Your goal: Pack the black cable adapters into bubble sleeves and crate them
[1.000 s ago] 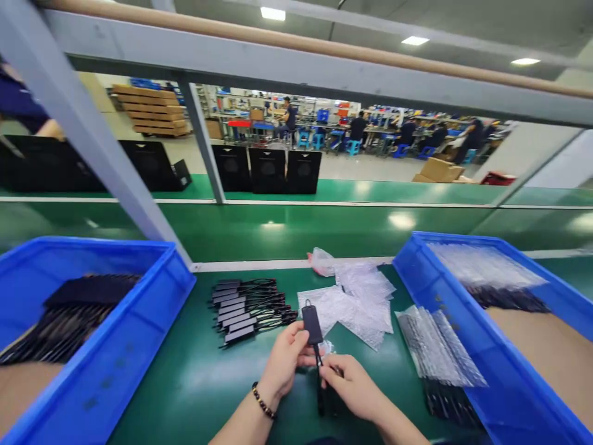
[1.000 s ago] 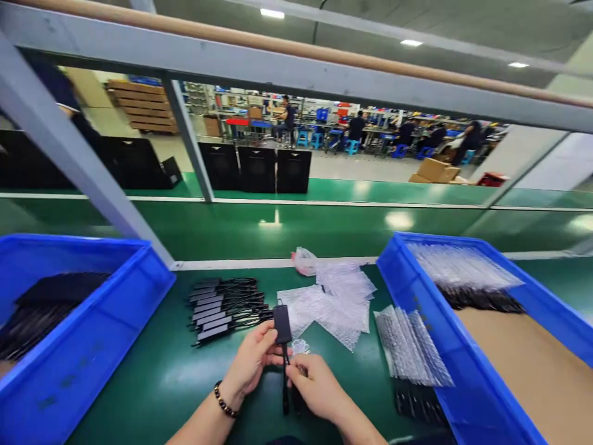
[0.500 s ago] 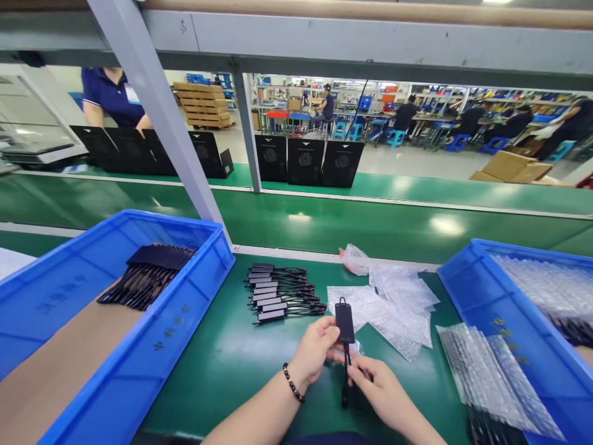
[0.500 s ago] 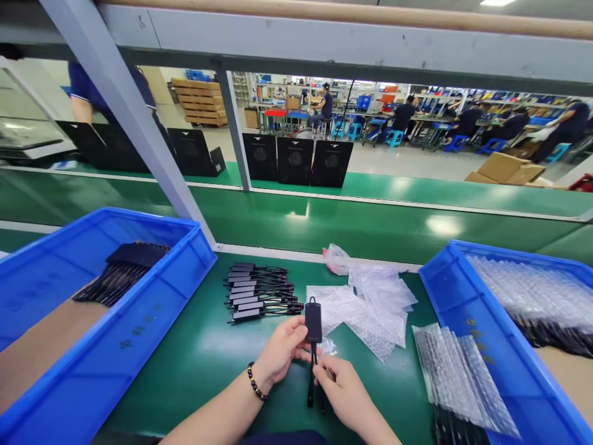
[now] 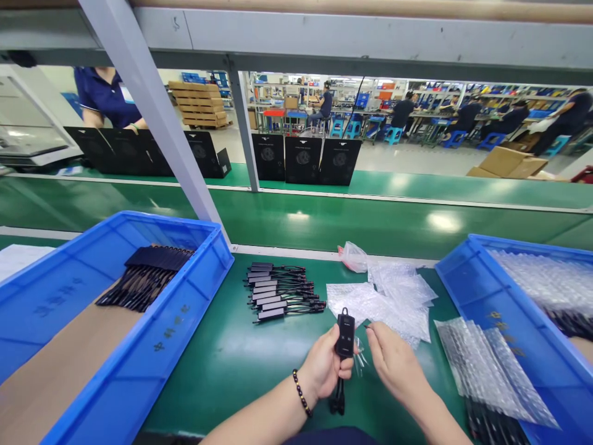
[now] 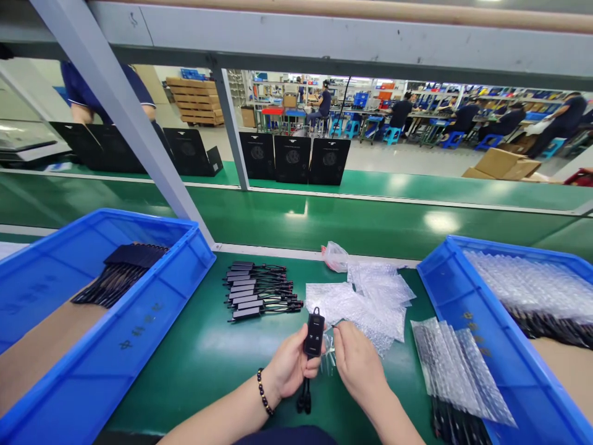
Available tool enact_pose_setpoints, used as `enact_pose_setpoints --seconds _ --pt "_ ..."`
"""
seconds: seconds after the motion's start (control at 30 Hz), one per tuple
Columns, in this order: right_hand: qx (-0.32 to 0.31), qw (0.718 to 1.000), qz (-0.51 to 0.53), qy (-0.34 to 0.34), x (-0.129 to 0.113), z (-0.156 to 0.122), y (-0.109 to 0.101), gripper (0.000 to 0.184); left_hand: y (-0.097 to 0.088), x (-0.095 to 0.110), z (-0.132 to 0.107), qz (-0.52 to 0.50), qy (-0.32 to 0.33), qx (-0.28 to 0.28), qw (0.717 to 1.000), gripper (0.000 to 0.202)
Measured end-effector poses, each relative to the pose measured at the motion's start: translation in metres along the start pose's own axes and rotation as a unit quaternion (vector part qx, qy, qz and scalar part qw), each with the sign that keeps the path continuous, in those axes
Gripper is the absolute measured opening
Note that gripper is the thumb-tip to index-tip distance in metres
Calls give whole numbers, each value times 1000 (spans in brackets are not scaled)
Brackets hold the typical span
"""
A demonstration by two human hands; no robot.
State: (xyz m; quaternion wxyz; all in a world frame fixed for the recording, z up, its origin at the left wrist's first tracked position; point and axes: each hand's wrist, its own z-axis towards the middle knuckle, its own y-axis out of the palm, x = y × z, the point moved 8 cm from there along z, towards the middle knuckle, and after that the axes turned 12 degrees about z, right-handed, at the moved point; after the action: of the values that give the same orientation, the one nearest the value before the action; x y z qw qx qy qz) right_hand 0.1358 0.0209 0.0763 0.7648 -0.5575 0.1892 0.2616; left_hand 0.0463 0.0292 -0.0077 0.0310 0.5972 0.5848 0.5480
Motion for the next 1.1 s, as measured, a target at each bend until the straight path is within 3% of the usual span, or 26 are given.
enact_pose_setpoints --seconds 0.13,0.43,0.57,0.83,1.1 --pt "35 995 -77 -61 -8 7 6 31 1 0 0 16 21 3 1000 48" --pt "40 991 -107 -75 -10 8 12 33 1 3 -1 23 33 5 999 46" --pt "26 996 -69 -49 -6 10 12 34 2 3 -1 27 35 2 999 44" --pt "-96 984 106 108 17 15 28 41 1 1 0 21 31 2 999 44" --pt "-50 993 74 75 13 14 18 41 0 1 0 11 38 3 999 39"
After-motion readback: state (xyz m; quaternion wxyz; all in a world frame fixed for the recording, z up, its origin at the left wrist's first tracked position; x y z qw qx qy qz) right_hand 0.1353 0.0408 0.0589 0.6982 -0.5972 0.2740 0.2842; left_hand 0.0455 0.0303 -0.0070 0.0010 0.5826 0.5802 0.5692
